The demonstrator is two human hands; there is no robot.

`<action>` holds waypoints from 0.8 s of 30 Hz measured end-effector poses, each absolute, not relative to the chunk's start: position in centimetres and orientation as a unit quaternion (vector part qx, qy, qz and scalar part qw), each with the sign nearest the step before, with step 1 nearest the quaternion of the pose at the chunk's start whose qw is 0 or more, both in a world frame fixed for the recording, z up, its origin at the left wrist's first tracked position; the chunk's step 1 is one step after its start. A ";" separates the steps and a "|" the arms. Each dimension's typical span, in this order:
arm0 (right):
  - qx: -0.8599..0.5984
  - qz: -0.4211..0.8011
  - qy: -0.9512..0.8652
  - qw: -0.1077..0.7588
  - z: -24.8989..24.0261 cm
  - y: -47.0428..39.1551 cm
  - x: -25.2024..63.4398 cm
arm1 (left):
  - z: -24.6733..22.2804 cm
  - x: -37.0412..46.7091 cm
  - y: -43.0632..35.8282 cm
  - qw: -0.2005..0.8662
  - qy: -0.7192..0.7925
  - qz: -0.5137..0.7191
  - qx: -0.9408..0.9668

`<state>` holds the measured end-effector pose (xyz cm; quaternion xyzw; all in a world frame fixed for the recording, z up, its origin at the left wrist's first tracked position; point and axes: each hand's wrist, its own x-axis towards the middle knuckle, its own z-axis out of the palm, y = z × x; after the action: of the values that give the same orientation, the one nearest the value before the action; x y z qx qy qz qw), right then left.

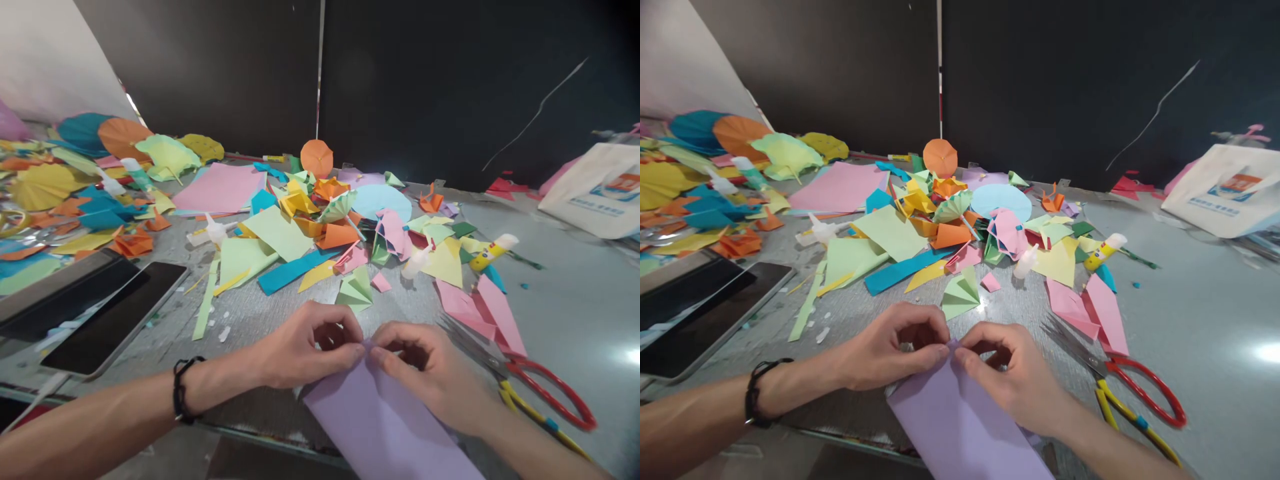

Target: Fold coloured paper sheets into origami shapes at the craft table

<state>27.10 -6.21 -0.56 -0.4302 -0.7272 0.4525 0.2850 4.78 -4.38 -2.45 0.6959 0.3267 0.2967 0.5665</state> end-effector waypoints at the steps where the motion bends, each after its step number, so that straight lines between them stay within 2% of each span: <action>1: -0.431 0.455 -0.727 0.281 -0.6 -6.3 27.1 | -2.5 4.8 -4.4 0.567 0.325 0.299 0.696; 10: -0.433 0.469 -0.722 0.268 -0.7 -6.3 26.9 | -2.7 5.0 -4.4 0.600 0.319 0.303 0.668; 24: -0.430 0.493 -0.712 0.255 -1.3 -6.6 26.9 | -2.9 5.0 -4.5 0.590 0.318 0.301 0.678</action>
<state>26.86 -6.60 -1.30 -0.4298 -0.7122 0.4932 0.2547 4.99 -4.53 -2.92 0.6782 0.3176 0.3010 0.5905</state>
